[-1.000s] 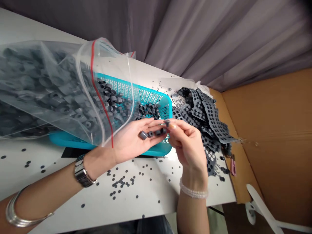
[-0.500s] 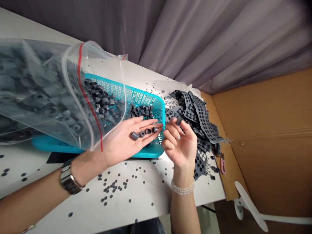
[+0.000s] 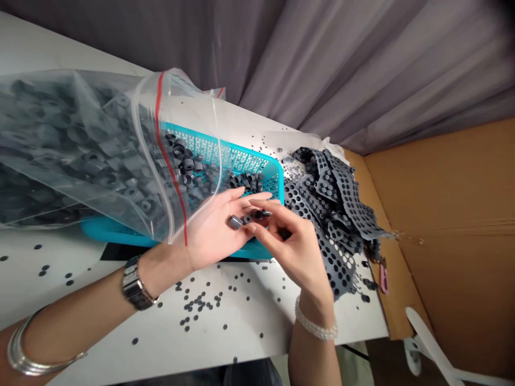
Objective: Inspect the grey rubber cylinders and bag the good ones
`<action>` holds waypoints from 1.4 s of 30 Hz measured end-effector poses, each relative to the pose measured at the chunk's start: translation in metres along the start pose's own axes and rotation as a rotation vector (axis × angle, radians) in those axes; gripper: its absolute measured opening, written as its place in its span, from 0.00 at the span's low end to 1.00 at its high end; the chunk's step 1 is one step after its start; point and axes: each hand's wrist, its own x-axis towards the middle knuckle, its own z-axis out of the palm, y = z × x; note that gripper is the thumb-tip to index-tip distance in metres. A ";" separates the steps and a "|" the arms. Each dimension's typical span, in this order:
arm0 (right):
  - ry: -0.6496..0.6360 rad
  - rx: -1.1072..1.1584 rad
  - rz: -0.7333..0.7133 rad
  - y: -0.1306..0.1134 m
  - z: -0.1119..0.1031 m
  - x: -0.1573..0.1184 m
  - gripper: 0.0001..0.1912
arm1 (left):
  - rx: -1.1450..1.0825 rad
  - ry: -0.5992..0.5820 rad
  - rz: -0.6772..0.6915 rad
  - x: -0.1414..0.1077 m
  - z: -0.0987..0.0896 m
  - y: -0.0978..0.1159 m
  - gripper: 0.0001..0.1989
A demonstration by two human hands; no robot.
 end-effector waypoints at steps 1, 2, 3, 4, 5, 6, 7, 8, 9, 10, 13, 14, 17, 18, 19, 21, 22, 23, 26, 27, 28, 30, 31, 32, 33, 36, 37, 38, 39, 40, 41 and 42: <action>-0.037 -0.054 -0.006 -0.002 0.001 -0.001 0.16 | 0.011 0.015 -0.005 -0.001 0.002 0.000 0.25; -0.061 -0.088 -0.004 -0.003 0.002 -0.001 0.15 | 0.017 0.027 -0.009 -0.001 0.004 0.000 0.25; -0.075 -0.107 0.002 -0.004 0.002 -0.001 0.14 | 0.018 0.035 -0.010 -0.002 0.006 0.000 0.25; -0.077 -0.111 0.007 -0.004 0.003 -0.001 0.13 | 0.016 0.040 -0.009 -0.003 0.008 0.000 0.25; -0.066 -0.098 0.010 -0.004 0.003 -0.001 0.12 | 0.014 0.044 -0.005 -0.003 0.009 0.000 0.25; -0.049 -0.061 0.014 -0.003 0.003 -0.001 0.11 | 0.014 0.050 0.002 -0.004 0.009 0.000 0.25; -0.027 0.007 0.027 -0.002 0.002 0.000 0.10 | 0.015 0.058 0.008 -0.004 0.008 0.000 0.25; 0.002 0.117 0.047 -0.001 0.002 0.001 0.09 | 0.014 0.067 0.012 -0.003 0.007 0.000 0.25; 0.028 0.263 0.084 0.001 0.001 0.002 0.08 | 0.007 0.074 0.020 -0.003 0.006 0.000 0.25; 0.048 0.434 0.134 0.003 0.000 0.003 0.09 | -0.009 0.074 0.022 -0.002 0.004 0.000 0.25; 0.057 0.927 0.304 0.009 -0.004 0.007 0.10 | -0.077 0.023 0.017 0.000 0.000 -0.001 0.25; 0.046 1.043 0.351 0.010 -0.005 0.008 0.10 | -0.092 0.001 0.014 0.001 -0.001 -0.001 0.25; 0.039 1.265 0.446 0.013 -0.007 0.010 0.09 | -0.100 -0.025 0.011 0.002 -0.003 -0.001 0.25; 0.041 1.316 0.468 0.013 -0.007 0.011 0.09 | -0.099 -0.022 0.010 0.002 -0.003 -0.001 0.25; 0.042 1.364 0.484 0.012 -0.008 0.011 0.09 | -0.097 -0.019 0.010 0.002 -0.003 -0.001 0.25; 0.035 1.453 0.497 0.012 -0.008 0.011 0.10 | -0.090 -0.018 0.006 0.002 -0.002 -0.001 0.25; 0.030 1.491 0.498 0.012 -0.008 0.011 0.10 | -0.086 -0.017 0.005 0.001 -0.002 -0.001 0.25; 0.025 1.521 0.499 0.012 -0.008 0.011 0.10 | -0.082 -0.015 0.005 0.001 -0.002 -0.001 0.25; 0.017 1.560 0.494 0.012 -0.008 0.010 0.10 | -0.079 -0.014 0.013 0.001 0.000 -0.001 0.25; 0.017 1.562 0.491 0.013 -0.009 0.010 0.10 | -0.080 -0.016 0.015 0.001 0.000 -0.001 0.25; 0.019 1.561 0.483 0.013 -0.009 0.009 0.10 | -0.080 -0.020 0.017 0.001 0.000 -0.001 0.25; 0.033 1.546 0.458 0.014 -0.012 0.008 0.10 | -0.073 -0.022 0.013 0.000 0.001 -0.001 0.25; 0.048 1.531 0.445 0.016 -0.014 0.008 0.10 | -0.068 -0.018 0.011 0.000 0.001 -0.001 0.26; 0.070 1.511 0.433 0.017 -0.015 0.008 0.09 | -0.063 -0.013 0.009 -0.001 0.001 0.000 0.26; 0.098 1.482 0.420 0.018 -0.017 0.008 0.09 | -0.059 -0.010 0.008 -0.001 0.001 0.000 0.26; 0.193 1.339 0.381 0.022 -0.021 0.010 0.10 | -0.063 -0.022 0.011 -0.001 0.000 0.000 0.26; 0.218 1.268 0.361 0.022 -0.021 0.010 0.11 | -0.067 -0.030 0.012 -0.001 0.000 0.000 0.26; 0.242 1.178 0.337 0.022 -0.020 0.010 0.12 | -0.072 -0.034 0.012 -0.001 -0.001 -0.001 0.27; 0.267 1.063 0.306 0.021 -0.018 0.010 0.13 | -0.079 -0.034 0.013 0.000 -0.001 -0.001 0.27; 0.290 0.925 0.270 0.019 -0.016 0.009 0.11 | -0.086 -0.031 0.013 0.000 -0.001 -0.001 0.27; 0.304 0.766 0.230 0.017 -0.013 0.008 0.09 | -0.093 -0.024 0.011 0.001 -0.001 -0.001 0.27; 0.308 0.596 0.191 0.015 -0.010 0.006 0.07 | -0.096 -0.019 0.009 0.001 -0.002 -0.001 0.27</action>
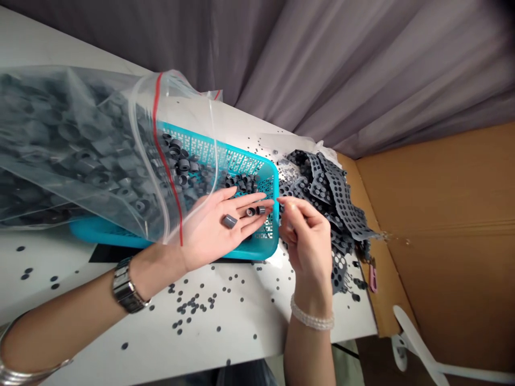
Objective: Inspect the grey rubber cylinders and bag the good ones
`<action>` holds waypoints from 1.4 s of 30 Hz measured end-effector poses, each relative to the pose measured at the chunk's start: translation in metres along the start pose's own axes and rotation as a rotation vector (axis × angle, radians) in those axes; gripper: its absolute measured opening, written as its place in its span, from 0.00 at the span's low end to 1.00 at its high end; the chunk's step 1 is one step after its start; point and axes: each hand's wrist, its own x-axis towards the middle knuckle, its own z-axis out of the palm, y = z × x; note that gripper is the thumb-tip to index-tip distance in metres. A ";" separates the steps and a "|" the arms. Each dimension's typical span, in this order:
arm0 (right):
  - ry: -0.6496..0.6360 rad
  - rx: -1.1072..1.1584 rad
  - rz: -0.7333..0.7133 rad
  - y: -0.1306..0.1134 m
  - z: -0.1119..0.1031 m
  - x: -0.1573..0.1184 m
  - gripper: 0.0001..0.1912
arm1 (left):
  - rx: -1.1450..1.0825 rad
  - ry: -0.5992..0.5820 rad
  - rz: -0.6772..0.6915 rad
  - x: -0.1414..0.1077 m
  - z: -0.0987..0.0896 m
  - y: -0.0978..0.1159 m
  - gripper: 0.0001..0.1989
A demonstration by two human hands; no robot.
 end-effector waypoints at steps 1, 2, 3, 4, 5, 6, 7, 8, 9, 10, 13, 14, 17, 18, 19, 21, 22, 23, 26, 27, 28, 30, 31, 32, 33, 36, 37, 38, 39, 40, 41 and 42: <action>-0.005 -0.158 -0.061 0.000 0.003 -0.003 0.08 | 0.001 0.002 -0.003 0.000 0.000 0.000 0.26; -0.018 -0.302 -0.114 0.000 0.007 -0.005 0.10 | 0.008 -0.001 -0.005 0.001 -0.001 0.000 0.26; -0.038 -0.424 -0.159 0.000 0.010 -0.007 0.11 | 0.016 -0.006 -0.006 0.001 -0.002 0.000 0.26; -0.060 -0.521 -0.197 0.000 0.012 -0.008 0.12 | 0.025 -0.013 -0.006 0.002 -0.002 0.001 0.26; -0.079 -0.592 -0.227 0.001 0.015 -0.009 0.13 | 0.031 -0.018 -0.003 0.002 -0.003 0.001 0.26; -0.093 -0.638 -0.244 0.001 0.016 -0.009 0.13 | 0.033 -0.020 -0.002 0.002 -0.003 0.001 0.25; -0.101 -0.658 -0.246 0.002 0.017 -0.008 0.12 | 0.028 -0.019 -0.001 0.002 -0.003 0.001 0.26; -0.100 -0.655 -0.235 0.003 0.018 -0.007 0.11 | 0.021 -0.017 -0.002 0.002 -0.002 0.000 0.26; -0.090 -0.632 -0.213 0.003 0.017 -0.006 0.10 | 0.014 -0.016 -0.005 0.002 -0.002 0.000 0.26; -0.074 -0.600 -0.185 0.004 0.017 -0.005 0.09 | 0.008 -0.016 -0.011 0.002 -0.001 0.000 0.26; -0.002 -0.521 -0.125 0.006 0.014 -0.001 0.09 | 0.003 -0.013 -0.039 0.002 0.000 0.000 0.26; 0.021 -0.512 -0.114 0.006 0.013 0.000 0.09 | 0.003 -0.011 -0.046 0.002 0.001 0.000 0.26; 0.074 -0.497 -0.093 0.008 0.011 0.002 0.11 | 0.001 -0.004 -0.056 0.001 0.001 0.000 0.28; 0.090 -0.492 -0.087 0.008 0.010 0.003 0.12 | 0.002 0.000 -0.059 0.001 0.001 0.000 0.29; 0.107 -0.486 -0.084 0.009 0.010 0.003 0.13 | 0.005 0.003 -0.063 0.000 0.002 0.000 0.29; 0.127 -0.474 -0.082 0.009 0.009 0.003 0.13 | 0.016 0.010 -0.064 -0.001 0.003 -0.001 0.30; 0.130 -0.467 -0.081 0.009 0.008 0.004 0.14 | 0.027 0.015 -0.058 -0.001 0.004 -0.002 0.29; 0.125 -0.460 -0.081 0.010 0.007 0.004 0.14 | 0.042 0.022 -0.047 -0.001 0.005 -0.003 0.28; 0.092 -0.436 -0.078 0.010 0.006 0.004 0.14 | 0.085 0.045 -0.022 0.001 0.004 -0.006 0.24; 0.082 -0.432 -0.078 0.010 0.006 0.004 0.14 | 0.098 0.041 -0.018 0.003 0.003 -0.007 0.22; 0.072 -0.431 -0.080 0.010 0.006 0.003 0.13 | 0.113 0.031 -0.013 0.004 0.001 -0.008 0.19; 0.056 -0.431 -0.086 0.010 0.006 0.003 0.13 | 0.145 0.004 0.012 0.007 -0.003 -0.010 0.14; 0.049 -0.431 -0.088 0.009 0.007 0.002 0.13 | 0.161 -0.003 0.027 0.008 -0.005 -0.011 0.13; 0.043 -0.428 -0.090 0.009 0.007 0.002 0.13 | 0.173 -0.003 0.040 0.009 -0.007 -0.011 0.12; 0.041 -0.423 -0.094 0.007 0.007 0.001 0.13 | 0.180 0.000 0.053 0.009 -0.009 -0.011 0.11; 0.063 -0.435 -0.144 0.001 0.007 -0.004 0.13 | 0.187 -0.001 0.062 0.009 -0.011 -0.011 0.10; 0.075 -0.462 -0.182 -0.001 0.007 -0.006 0.12 | 0.187 -0.009 0.065 0.009 -0.011 -0.010 0.10; 0.074 -0.505 -0.228 -0.003 0.007 -0.009 0.12 | 0.190 -0.019 0.067 0.008 -0.011 -0.010 0.10; 0.061 -0.561 -0.278 -0.004 0.007 -0.011 0.11 | 0.196 -0.027 0.070 0.008 -0.011 -0.009 0.10; 0.038 -0.623 -0.327 -0.005 0.007 -0.012 0.12 | 0.203 -0.027 0.074 0.007 -0.010 -0.009 0.10; 0.008 -0.686 -0.368 -0.006 0.007 -0.014 0.13 | 0.211 -0.019 0.083 0.007 -0.010 -0.009 0.10; -0.023 -0.745 -0.396 -0.006 0.007 -0.015 0.14 | 0.216 -0.006 0.091 0.007 -0.011 -0.009 0.09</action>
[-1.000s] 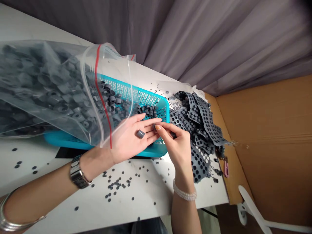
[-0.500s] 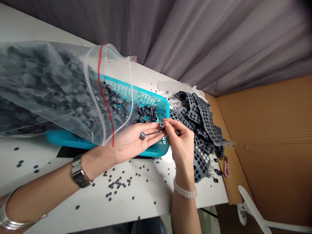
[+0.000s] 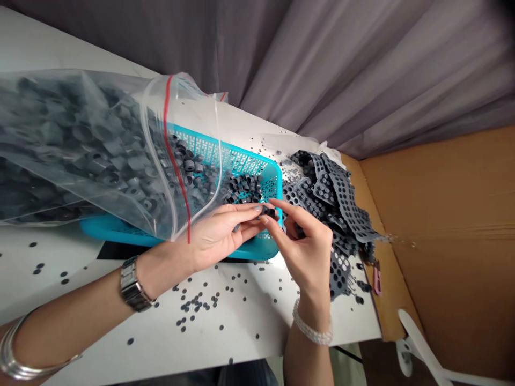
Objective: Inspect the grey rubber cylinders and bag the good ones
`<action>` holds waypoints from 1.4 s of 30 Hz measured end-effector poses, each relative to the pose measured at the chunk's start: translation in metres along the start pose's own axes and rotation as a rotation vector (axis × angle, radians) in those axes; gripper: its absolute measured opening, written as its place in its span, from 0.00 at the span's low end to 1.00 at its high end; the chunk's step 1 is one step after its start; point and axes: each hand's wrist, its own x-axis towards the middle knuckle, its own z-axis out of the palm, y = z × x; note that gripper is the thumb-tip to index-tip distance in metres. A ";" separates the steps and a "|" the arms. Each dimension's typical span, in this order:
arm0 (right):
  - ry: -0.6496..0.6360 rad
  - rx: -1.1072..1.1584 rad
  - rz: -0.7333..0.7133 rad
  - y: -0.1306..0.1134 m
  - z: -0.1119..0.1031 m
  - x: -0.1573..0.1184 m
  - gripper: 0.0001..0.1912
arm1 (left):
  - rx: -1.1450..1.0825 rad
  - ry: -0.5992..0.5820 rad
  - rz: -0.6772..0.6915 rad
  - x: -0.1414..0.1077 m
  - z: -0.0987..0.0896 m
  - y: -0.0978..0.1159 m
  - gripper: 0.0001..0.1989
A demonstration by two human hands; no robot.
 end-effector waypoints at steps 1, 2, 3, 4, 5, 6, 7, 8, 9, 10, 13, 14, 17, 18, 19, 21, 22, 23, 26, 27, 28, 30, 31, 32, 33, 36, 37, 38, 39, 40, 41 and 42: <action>-0.027 -0.046 -0.025 0.000 0.001 0.000 0.14 | 0.002 0.017 0.005 0.000 0.000 0.000 0.08; -0.044 -0.083 -0.036 0.000 0.002 -0.001 0.14 | -0.003 0.031 0.009 0.000 -0.001 0.000 0.08; -0.051 -0.109 -0.037 0.000 0.003 -0.001 0.14 | -0.013 0.039 0.011 0.000 -0.002 -0.001 0.08; -0.054 -0.122 -0.029 0.000 0.005 0.000 0.13 | -0.026 0.042 0.015 0.001 -0.002 -0.001 0.08; -0.052 -0.124 -0.016 0.000 0.006 0.000 0.12 | -0.040 0.041 0.018 0.001 -0.003 -0.002 0.09; -0.047 -0.111 0.001 0.000 0.008 0.000 0.12 | -0.052 0.038 0.021 0.002 -0.003 -0.002 0.09; -0.037 -0.082 0.023 0.000 0.009 0.000 0.11 | -0.064 0.034 0.022 0.002 -0.003 -0.003 0.10; -0.025 -0.033 0.054 0.000 0.010 0.001 0.11 | -0.077 0.033 0.024 0.002 -0.003 -0.002 0.10; -0.012 0.043 0.096 0.001 0.010 0.001 0.11 | -0.089 0.039 0.019 0.003 -0.002 -0.002 0.10; 0.003 0.155 0.146 0.001 0.009 0.002 0.11 | -0.101 0.047 0.008 0.003 -0.001 -0.001 0.09; 0.009 0.660 0.316 0.006 0.000 0.005 0.10 | -0.116 0.084 -0.039 0.002 0.003 0.002 0.10; -0.006 0.829 0.363 0.008 -0.004 0.007 0.10 | -0.106 0.097 -0.050 0.001 0.005 0.003 0.11; -0.054 1.139 0.445 0.013 -0.014 0.011 0.12 | -0.045 0.116 -0.044 -0.003 0.008 0.004 0.12; -0.066 1.181 0.456 0.014 -0.016 0.012 0.14 | -0.022 0.119 -0.037 -0.004 0.008 0.004 0.13; -0.076 1.206 0.467 0.015 -0.016 0.013 0.15 | -0.002 0.121 -0.029 -0.004 0.008 0.004 0.13; -0.086 1.227 0.493 0.016 -0.014 0.014 0.18 | 0.018 0.131 -0.006 -0.005 0.008 0.003 0.12; -0.085 1.221 0.508 0.015 -0.011 0.014 0.19 | 0.021 0.138 0.003 -0.005 0.008 0.003 0.13; -0.077 1.201 0.519 0.015 -0.009 0.014 0.19 | 0.020 0.141 0.007 -0.005 0.009 0.003 0.13; -0.053 1.084 0.499 0.012 -0.003 0.013 0.10 | 0.018 0.124 -0.007 -0.008 0.013 0.005 0.19; -0.054 1.045 0.483 0.012 -0.002 0.012 0.07 | 0.015 0.116 -0.015 -0.009 0.014 0.006 0.21; -0.059 1.014 0.464 0.012 -0.002 0.012 0.08 | 0.010 0.109 -0.018 -0.009 0.016 0.006 0.23; -0.084 0.973 0.433 0.012 -0.002 0.010 0.11 | -0.002 0.092 -0.010 -0.011 0.016 0.007 0.25; -0.097 0.952 0.417 0.012 -0.003 0.009 0.12 | -0.006 0.073 -0.004 -0.011 0.016 0.007 0.26; -0.106 0.921 0.396 0.012 -0.003 0.008 0.11 | -0.008 0.046 0.002 -0.011 0.015 0.007 0.26; -0.105 0.872 0.371 0.011 -0.004 0.007 0.11 | -0.005 0.018 0.006 -0.010 0.013 0.006 0.26; -0.068 0.602 0.286 0.009 -0.005 0.004 0.10 | 0.035 -0.043 0.020 -0.010 0.008 0.004 0.26; -0.062 0.498 0.258 0.008 -0.005 0.003 0.10 | 0.053 -0.050 0.027 -0.009 0.008 0.003 0.26; -0.064 0.408 0.232 0.007 -0.005 0.002 0.11 | 0.066 -0.055 0.034 -0.009 0.007 0.003 0.27; -0.076 0.340 0.207 0.006 -0.005 0.002 0.11 | 0.075 -0.061 0.040 -0.009 0.007 0.002 0.28; -0.093 0.295 0.184 0.005 -0.004 0.002 0.11 | 0.081 -0.068 0.042 -0.009 0.007 0.002 0.29; -0.110 0.269 0.162 0.005 -0.004 0.002 0.11 | 0.085 -0.074 0.040 -0.009 0.008 0.002 0.29; -0.123 0.256 0.146 0.005 -0.004 0.002 0.11 | 0.090 -0.079 0.035 -0.010 0.008 0.002 0.30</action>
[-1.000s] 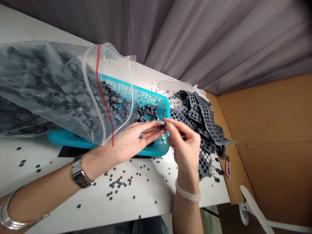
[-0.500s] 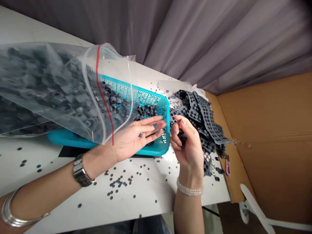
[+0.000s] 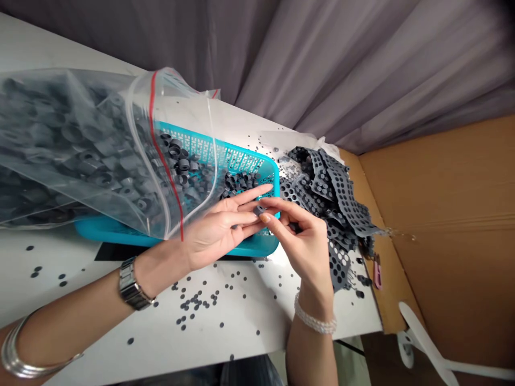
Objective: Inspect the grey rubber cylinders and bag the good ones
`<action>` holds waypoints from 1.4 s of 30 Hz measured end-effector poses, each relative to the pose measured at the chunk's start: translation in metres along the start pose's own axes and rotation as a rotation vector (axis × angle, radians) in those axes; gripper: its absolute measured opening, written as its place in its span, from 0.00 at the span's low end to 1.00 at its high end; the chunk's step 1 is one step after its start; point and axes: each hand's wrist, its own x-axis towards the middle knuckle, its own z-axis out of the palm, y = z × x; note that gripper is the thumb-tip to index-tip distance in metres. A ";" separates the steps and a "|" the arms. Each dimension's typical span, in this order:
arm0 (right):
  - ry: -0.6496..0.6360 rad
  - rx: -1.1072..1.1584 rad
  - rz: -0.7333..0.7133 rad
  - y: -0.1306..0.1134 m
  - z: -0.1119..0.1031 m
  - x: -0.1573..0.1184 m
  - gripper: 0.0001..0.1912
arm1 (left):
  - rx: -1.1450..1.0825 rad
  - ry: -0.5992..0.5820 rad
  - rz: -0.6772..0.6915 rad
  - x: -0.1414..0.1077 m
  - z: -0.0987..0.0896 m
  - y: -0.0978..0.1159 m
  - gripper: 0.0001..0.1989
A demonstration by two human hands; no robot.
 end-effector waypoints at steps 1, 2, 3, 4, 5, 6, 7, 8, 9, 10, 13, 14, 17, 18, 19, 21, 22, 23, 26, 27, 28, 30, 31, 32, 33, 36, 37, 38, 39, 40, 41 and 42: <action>-0.010 -0.008 -0.011 0.000 0.000 0.000 0.12 | 0.006 -0.006 -0.004 0.000 0.000 0.000 0.30; -0.018 -0.012 -0.020 0.001 0.000 0.000 0.12 | 0.012 -0.012 -0.006 0.000 0.001 0.000 0.30; -0.026 -0.014 -0.026 0.001 0.000 0.000 0.12 | 0.017 -0.017 -0.008 0.000 0.001 0.000 0.31; -0.033 -0.017 -0.031 0.001 -0.001 0.000 0.12 | 0.018 -0.024 -0.009 0.000 0.001 0.000 0.31; -0.041 -0.025 -0.037 0.001 -0.001 0.000 0.13 | 0.016 -0.031 -0.009 0.000 0.001 0.000 0.31; -0.049 -0.038 -0.043 0.001 -0.001 0.000 0.13 | 0.012 -0.039 -0.010 0.000 0.000 0.000 0.30; -0.057 -0.052 -0.048 0.001 -0.002 -0.001 0.14 | 0.006 -0.043 -0.010 0.000 0.000 0.000 0.30; -0.065 -0.065 -0.055 0.001 -0.002 -0.001 0.14 | 0.000 -0.046 -0.011 0.000 0.000 0.000 0.30; -0.072 -0.076 -0.062 0.001 -0.001 -0.001 0.13 | -0.007 -0.048 -0.012 0.000 0.000 0.000 0.30; -0.077 -0.082 -0.069 0.001 -0.001 -0.001 0.13 | -0.016 -0.049 -0.014 0.000 0.000 0.000 0.30; -0.063 -0.089 -0.100 0.000 0.001 -0.002 0.10 | -0.055 -0.031 -0.024 0.000 0.001 0.002 0.29; -0.047 -0.096 -0.112 0.000 0.002 -0.002 0.09 | -0.074 -0.010 -0.025 0.000 0.002 0.003 0.28; 0.015 -0.123 -0.135 0.000 0.004 -0.002 0.08 | -0.150 0.108 -0.026 0.002 0.003 0.006 0.24; 0.035 -0.126 -0.136 0.000 0.005 -0.002 0.09 | -0.178 0.154 -0.028 0.003 0.003 0.007 0.22; 0.056 -0.114 -0.129 0.000 0.006 -0.002 0.08 | -0.202 0.199 -0.030 0.004 0.002 0.007 0.20; 0.088 -0.003 -0.082 0.000 0.007 0.000 0.08 | -0.237 0.273 -0.022 0.007 0.000 0.008 0.18; 0.089 0.116 -0.038 0.001 0.007 0.002 0.07 | -0.250 0.300 -0.012 0.008 -0.001 0.009 0.17; 0.071 0.271 0.023 0.001 0.006 0.003 0.07 | -0.264 0.318 -0.001 0.009 -0.002 0.009 0.16; -0.047 0.759 0.221 0.004 0.001 0.008 0.07 | -0.300 0.304 0.020 0.008 -0.003 0.008 0.16; -0.080 0.865 0.271 0.005 0.000 0.010 0.08 | -0.307 0.288 0.022 0.007 -0.003 0.008 0.16; -0.097 0.931 0.309 0.005 -0.002 0.011 0.09 | -0.310 0.274 0.021 0.006 -0.002 0.008 0.17; -0.098 0.985 0.354 0.006 -0.003 0.013 0.10 | -0.310 0.259 0.016 0.004 -0.001 0.008 0.19; -0.095 0.986 0.369 0.006 -0.002 0.013 0.12 | -0.309 0.256 0.014 0.004 0.000 0.008 0.19; -0.092 0.976 0.374 0.005 -0.001 0.013 0.14 | -0.309 0.253 0.015 0.004 0.001 0.008 0.20; -0.091 0.956 0.368 0.005 0.001 0.013 0.17 | -0.307 0.249 0.016 0.004 0.001 0.008 0.20; -0.105 0.846 0.309 0.005 0.008 0.011 0.18 | -0.293 0.223 0.025 0.005 0.000 0.008 0.20; -0.120 0.801 0.288 0.005 0.010 0.011 0.16 | -0.286 0.214 0.027 0.005 0.000 0.008 0.20; -0.143 0.755 0.275 0.004 0.013 0.010 0.12 | -0.279 0.210 0.033 0.005 0.000 0.007 0.20; -0.172 0.708 0.267 0.004 0.015 0.009 0.08 | -0.273 0.214 0.039 0.005 0.000 0.007 0.19; -0.193 0.658 0.259 0.003 0.017 0.009 0.06 | -0.267 0.226 0.047 0.006 0.000 0.007 0.18; -0.202 0.597 0.243 0.002 0.019 0.008 0.08 | -0.257 0.244 0.055 0.006 0.000 0.006 0.18; -0.193 0.518 0.213 0.001 0.022 0.007 0.10 | -0.242 0.263 0.062 0.006 0.000 0.006 0.18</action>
